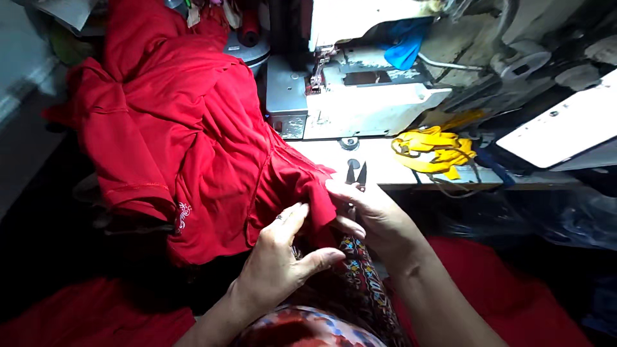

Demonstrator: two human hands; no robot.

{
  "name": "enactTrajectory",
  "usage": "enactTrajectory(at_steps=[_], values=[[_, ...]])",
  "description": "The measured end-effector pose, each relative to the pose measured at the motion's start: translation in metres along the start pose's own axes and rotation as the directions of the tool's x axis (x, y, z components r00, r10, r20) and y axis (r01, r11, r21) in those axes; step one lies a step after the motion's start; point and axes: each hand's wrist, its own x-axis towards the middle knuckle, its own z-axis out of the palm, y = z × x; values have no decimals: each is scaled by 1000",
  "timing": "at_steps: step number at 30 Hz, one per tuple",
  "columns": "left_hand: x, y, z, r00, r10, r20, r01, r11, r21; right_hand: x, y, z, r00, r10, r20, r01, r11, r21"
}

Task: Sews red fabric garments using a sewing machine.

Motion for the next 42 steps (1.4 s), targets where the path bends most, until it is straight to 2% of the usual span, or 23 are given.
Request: enactTrajectory(at_steps=[3,4,6,9,11,13,15,16,18,19,23,25,28,31,34,36,38,40,42], values=[[1,-3,1,999,35,-10,-35,999,29,-6,0,3,998,-59,-10,59,998,23],[2,-1,-1,1000,15,-10,-15,1000,8,-8,0,3,997,-73,-23,73,997,14],[7,12,-7,993,-115,18,116,988,-100,-11,0,0,990,-127,-67,123,991,-50],[12,22,-14,952,-301,60,306,909,-283,-14,3,-11,929,-305,-209,231,921,-314],[14,22,-13,941,-333,57,328,861,-389,-17,5,-18,847,-445,-290,240,808,-538],[15,19,-12,940,-338,52,320,818,-478,-22,4,-18,779,-551,-299,259,718,-646],[15,6,-7,966,-245,78,248,806,-537,-29,2,-9,751,-632,-194,355,634,-687],[16,0,-4,975,-205,81,214,793,-571,-34,3,-5,753,-653,-82,407,560,-722],[17,-5,1,983,-153,100,181,747,-639,-37,8,2,771,-625,123,475,435,-765],[18,-5,2,984,-144,107,179,735,-654,-36,12,5,781,-600,174,477,394,-786],[22,-8,-5,995,-95,21,89,800,-594,-32,14,1,745,-635,204,457,263,-850],[22,-5,-14,995,-84,-45,46,843,-536,-32,7,-6,729,-658,188,455,259,-852],[23,16,-17,981,-158,-116,94,899,-428,-34,5,4,759,-613,222,456,256,-853],[22,24,-17,989,-90,-120,48,947,-317,-31,16,15,745,-614,261,422,130,-898],[24,19,-27,986,-20,-164,-31,953,-303,-29,8,6,778,-606,166,367,224,-903],[25,9,-33,993,51,-105,-84,937,-339,-33,-1,10,799,-583,148,382,301,-874],[24,10,-30,997,57,-46,-70,927,-368,-30,8,17,763,-616,197,422,244,-873],[24,11,-28,999,33,14,-23,881,-473,-22,17,18,726,-651,221,444,199,-873],[27,9,-32,999,-45,26,51,771,-634,-18,18,9,759,-636,137,424,324,-846]])
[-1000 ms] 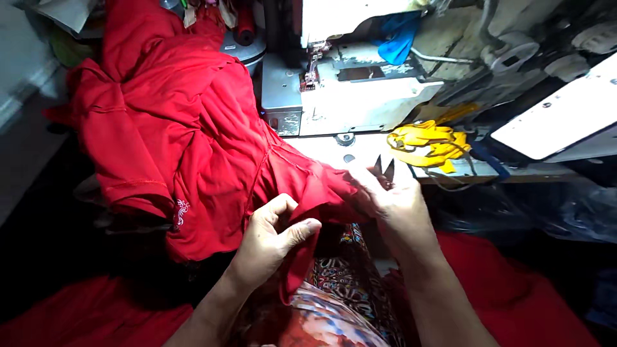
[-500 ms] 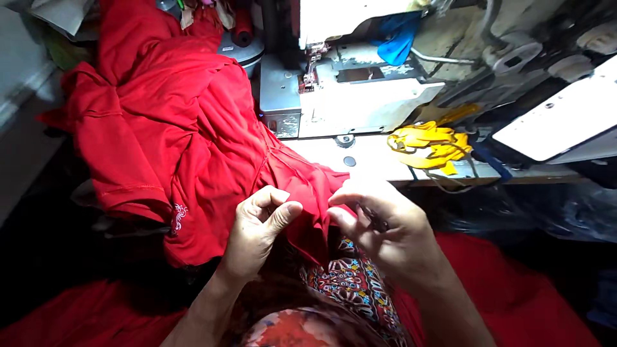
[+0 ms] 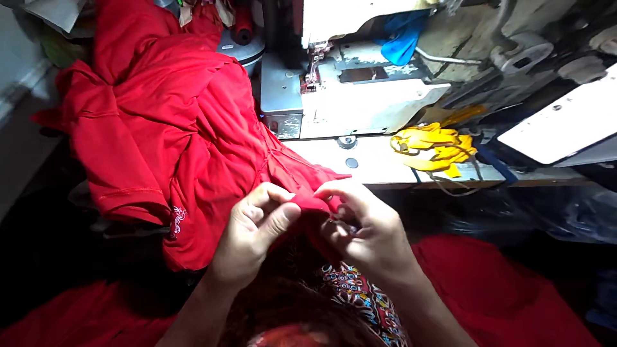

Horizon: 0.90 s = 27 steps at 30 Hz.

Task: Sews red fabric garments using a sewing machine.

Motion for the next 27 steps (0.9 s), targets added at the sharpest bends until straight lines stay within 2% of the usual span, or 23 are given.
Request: enactTrajectory(at_steps=[2,3,4,6,7,9,11,14,16,18,21,23,25,27], values=[[3,3,-9,993,-75,-87,57,980,-192,2,11,-9,985,167,42,-172,956,237],[4,4,-13,988,-101,-120,71,971,-227,3,15,-13,964,250,88,-264,878,400],[5,4,-16,983,-115,-145,81,972,-221,4,17,-14,933,331,142,-350,740,574],[6,4,-20,980,-108,-169,85,987,-140,8,14,-13,862,445,244,-456,469,757],[8,5,-22,977,-98,-190,85,994,-76,10,11,-12,830,485,276,-488,390,781],[9,6,-29,975,-30,-219,48,996,78,13,9,-9,816,497,295,-489,323,810],[8,6,-36,978,71,-194,-33,981,192,13,11,-5,867,432,247,-418,362,833],[4,10,-44,979,184,-83,-144,924,355,12,14,-4,952,282,120,-274,608,746],[3,17,-45,979,203,-26,-162,846,508,15,11,-4,986,156,61,-162,794,585],[2,25,-44,980,201,-5,-145,721,678,19,5,-4,999,42,28,-49,936,349],[7,34,-43,965,259,43,-169,486,857,26,1,-3,998,-56,-16,57,995,79],[16,40,-44,950,299,89,-206,387,899,31,2,-4,996,-80,-35,80,997,8],[32,48,-45,945,295,141,-239,326,915,36,2,-7,998,-42,-40,43,999,10],[58,54,-43,943,291,160,-261,352,899,42,2,-11,999,22,-26,-20,997,74]])
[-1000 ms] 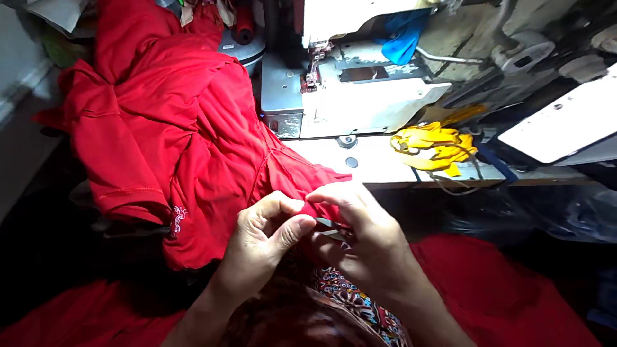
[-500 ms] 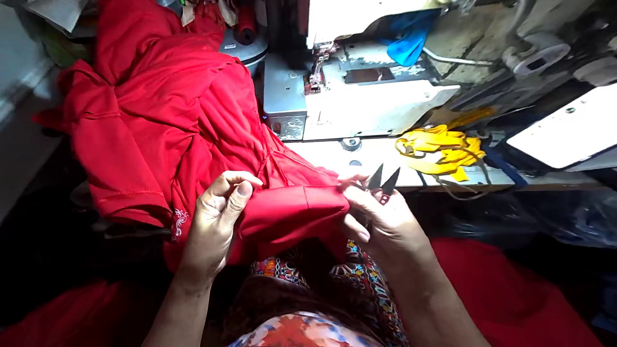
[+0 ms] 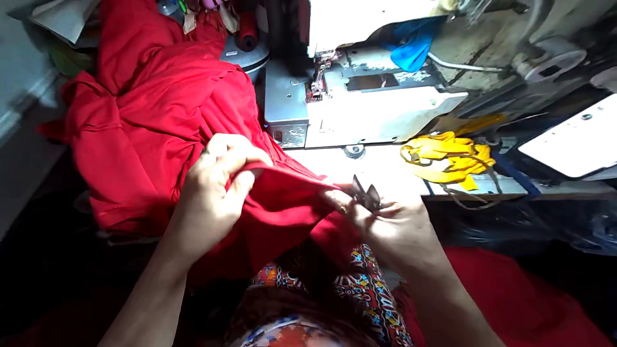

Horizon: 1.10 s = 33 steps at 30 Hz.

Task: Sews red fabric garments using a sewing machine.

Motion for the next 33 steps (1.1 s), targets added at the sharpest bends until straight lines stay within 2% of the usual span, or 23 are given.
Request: enactTrajectory(at_steps=[2,4,7,10,13,16,19,21,24,25,26,28,30,32,33], values=[[34,-6,8,1000,-30,7,30,997,-71,10,1,-1,998,70,9,-70,996,55],[70,-20,22,999,8,39,-2,987,-159,23,8,-2,986,164,37,-167,980,107],[121,-48,49,982,140,124,-135,990,-46,45,26,-1,916,392,88,-400,909,115],[160,-68,79,952,179,250,-197,979,49,60,50,2,874,476,99,-485,839,247],[191,-69,98,942,-21,335,-37,985,166,70,68,6,837,537,99,-529,753,390],[207,-72,115,947,-169,273,135,981,140,78,73,12,811,576,99,-544,682,489],[205,-69,118,949,-228,216,203,970,131,85,79,19,819,566,100,-529,674,515],[198,-61,112,956,-198,215,153,966,209,83,79,16,837,538,98,-518,722,458],[169,-61,92,992,53,110,-77,970,231,74,71,4,896,445,-5,-422,854,304],[154,-57,80,995,88,55,-98,973,211,72,68,-1,911,406,-66,-383,895,228],[133,-51,66,997,71,8,-71,977,199,71,66,-5,924,359,-131,-340,928,151],[87,-38,39,995,-98,29,88,966,241,73,61,-9,957,219,-192,-224,975,-6],[52,-45,30,954,-279,111,235,924,303,76,57,-7,986,85,-141,-118,964,-239],[42,-54,34,929,-339,146,276,902,332,78,54,2,998,43,-48,-59,900,-431],[45,-52,33,941,-319,116,266,905,332,78,51,8,999,38,-14,-40,895,-445]])
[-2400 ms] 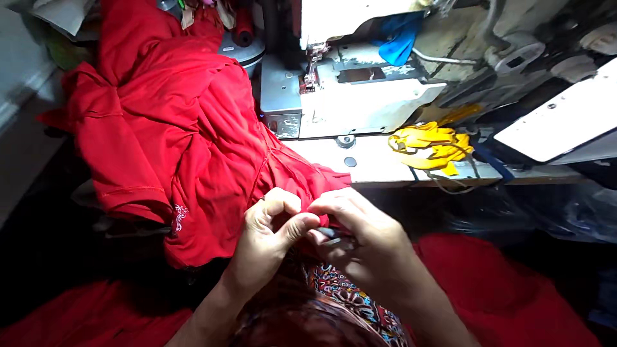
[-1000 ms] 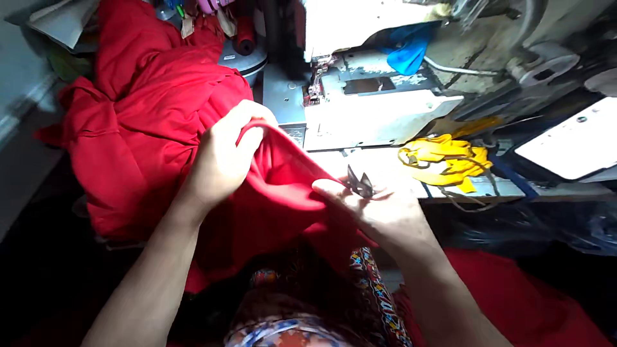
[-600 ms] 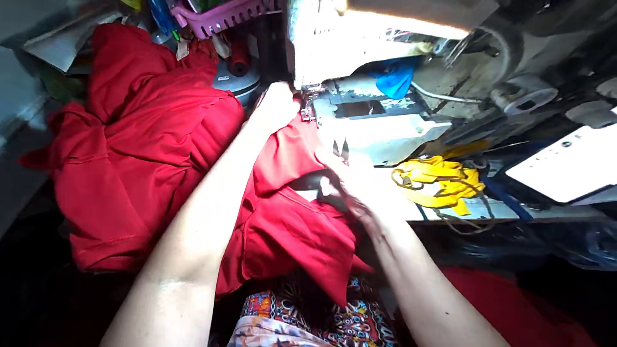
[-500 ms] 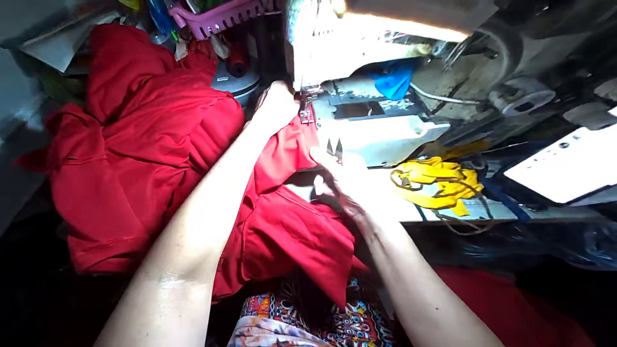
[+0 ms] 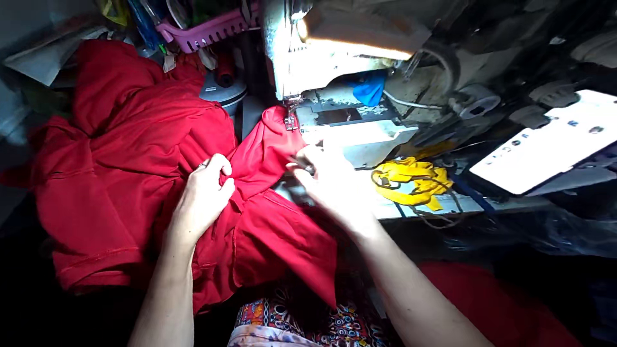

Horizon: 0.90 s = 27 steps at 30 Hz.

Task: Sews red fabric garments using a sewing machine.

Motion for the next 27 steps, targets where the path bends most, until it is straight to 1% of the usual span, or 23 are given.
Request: enactTrajectory(at_steps=[1,2,3,4,5,6,7,8,10,13,15,18,20,21,22,23,24,25,26,27], values=[[3,4,-4,995,33,-89,-32,999,11,-1,-4,4,1000,-17,9,16,999,50],[6,6,-6,978,72,-194,-68,997,29,-4,-8,6,1000,-14,28,9,985,173],[13,4,-2,952,91,-294,-88,996,23,-6,-13,7,997,35,68,-57,930,362],[21,-3,7,929,98,-357,-99,995,16,-6,-16,9,987,104,127,-157,815,558],[28,-13,20,921,104,-376,-110,994,7,-4,-16,13,964,144,224,-263,641,721],[33,-22,33,931,101,-350,-106,994,5,-2,-14,15,937,157,312,-348,480,805],[36,-27,42,950,91,-298,-91,996,14,1,-10,15,911,157,382,-412,393,822],[36,-27,44,964,93,-247,-87,996,35,5,-7,12,881,167,443,-473,343,812],[34,-24,40,976,117,-184,-107,992,61,11,-2,5,839,183,513,-544,290,787],[35,-26,39,979,124,-163,-113,991,77,11,5,2,867,84,491,-498,158,853],[36,-29,39,982,113,-153,-104,992,70,7,3,2,855,128,502,-511,44,859],[37,-24,33,983,127,-136,-123,992,37,4,3,-4,829,160,536,-540,-22,842],[34,-12,24,973,167,-156,-167,986,10,5,7,-5,832,187,522,-528,-23,849],[32,-3,20,970,173,-172,-180,983,-26,5,7,-4,835,227,500,-517,16,856],[29,9,16,968,164,-190,-180,981,-73,3,6,-3,854,277,441,-481,96,872],[25,22,13,974,121,-191,-154,974,-167,0,4,-2,888,306,344,-422,244,873],[22,34,12,987,57,-153,-103,946,-307,-7,-1,-3,923,309,229,-353,447,822],[19,43,12,997,34,-63,-60,875,-481,-17,-10,-7,953,273,132,-281,635,720],[19,47,16,998,52,29,-20,751,-660,-23,-17,-9,983,171,62,-171,755,633],[20,50,22,991,82,106,31,628,-777,-24,-23,-8,997,62,35,-71,813,578]])
